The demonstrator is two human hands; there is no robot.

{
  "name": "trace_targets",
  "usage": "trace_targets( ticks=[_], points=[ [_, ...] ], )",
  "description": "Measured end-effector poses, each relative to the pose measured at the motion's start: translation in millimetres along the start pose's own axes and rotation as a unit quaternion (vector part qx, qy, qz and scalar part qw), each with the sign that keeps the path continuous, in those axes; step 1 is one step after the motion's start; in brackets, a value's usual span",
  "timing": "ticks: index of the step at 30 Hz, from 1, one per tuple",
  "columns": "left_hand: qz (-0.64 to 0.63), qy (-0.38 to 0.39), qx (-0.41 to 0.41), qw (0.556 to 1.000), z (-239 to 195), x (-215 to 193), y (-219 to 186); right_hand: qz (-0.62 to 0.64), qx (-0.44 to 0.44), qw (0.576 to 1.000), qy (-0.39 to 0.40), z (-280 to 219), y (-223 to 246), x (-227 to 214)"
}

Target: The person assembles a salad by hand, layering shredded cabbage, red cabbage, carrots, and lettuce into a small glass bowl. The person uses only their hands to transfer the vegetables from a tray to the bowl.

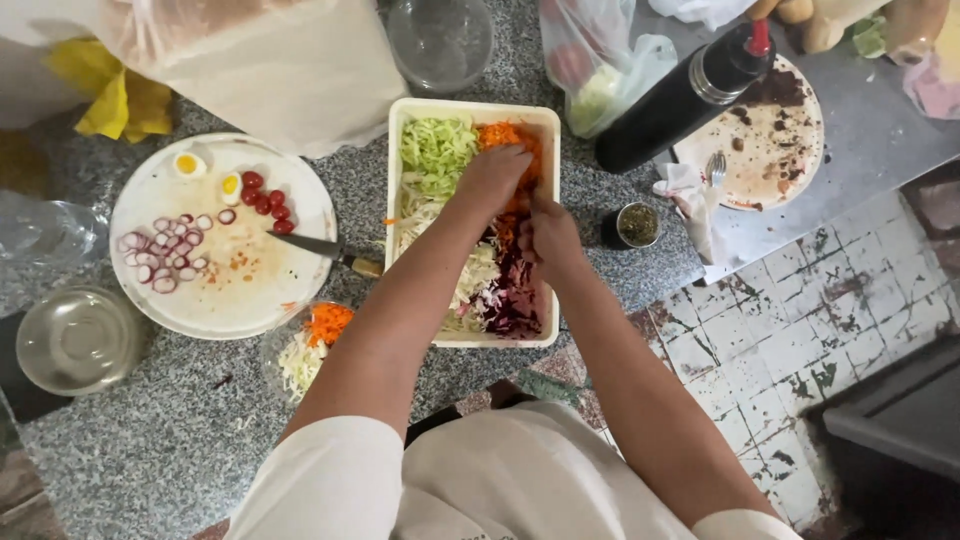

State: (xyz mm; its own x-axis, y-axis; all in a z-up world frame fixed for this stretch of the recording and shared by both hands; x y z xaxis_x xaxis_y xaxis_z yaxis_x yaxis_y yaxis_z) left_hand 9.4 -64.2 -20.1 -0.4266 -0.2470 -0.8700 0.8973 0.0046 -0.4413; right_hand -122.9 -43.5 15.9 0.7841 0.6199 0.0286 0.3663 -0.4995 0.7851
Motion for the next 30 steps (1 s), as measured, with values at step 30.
trace_targets(
  ticks=[30],
  points=[
    [-0.175, -0.325, -0.187, 0.910, -251.6, -224.2, -79.3, -0.258, -0.126, 0.909, 0.303, -171.1, 27.0, 101.9]
  ],
)
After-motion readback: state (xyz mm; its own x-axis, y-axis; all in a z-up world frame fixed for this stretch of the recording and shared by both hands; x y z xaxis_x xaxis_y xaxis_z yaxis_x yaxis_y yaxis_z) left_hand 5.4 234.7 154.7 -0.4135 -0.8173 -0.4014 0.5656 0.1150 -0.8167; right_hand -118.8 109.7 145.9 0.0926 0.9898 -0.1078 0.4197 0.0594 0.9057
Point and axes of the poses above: each hand's wrist, its own z-axis towards the middle knuckle, its own x-axis out of the palm, y = z × x, the point moved 10 cm from there along z, towards the middle knuckle, and after that the axes turned 5 degrees about y, right-handed, at the moved point
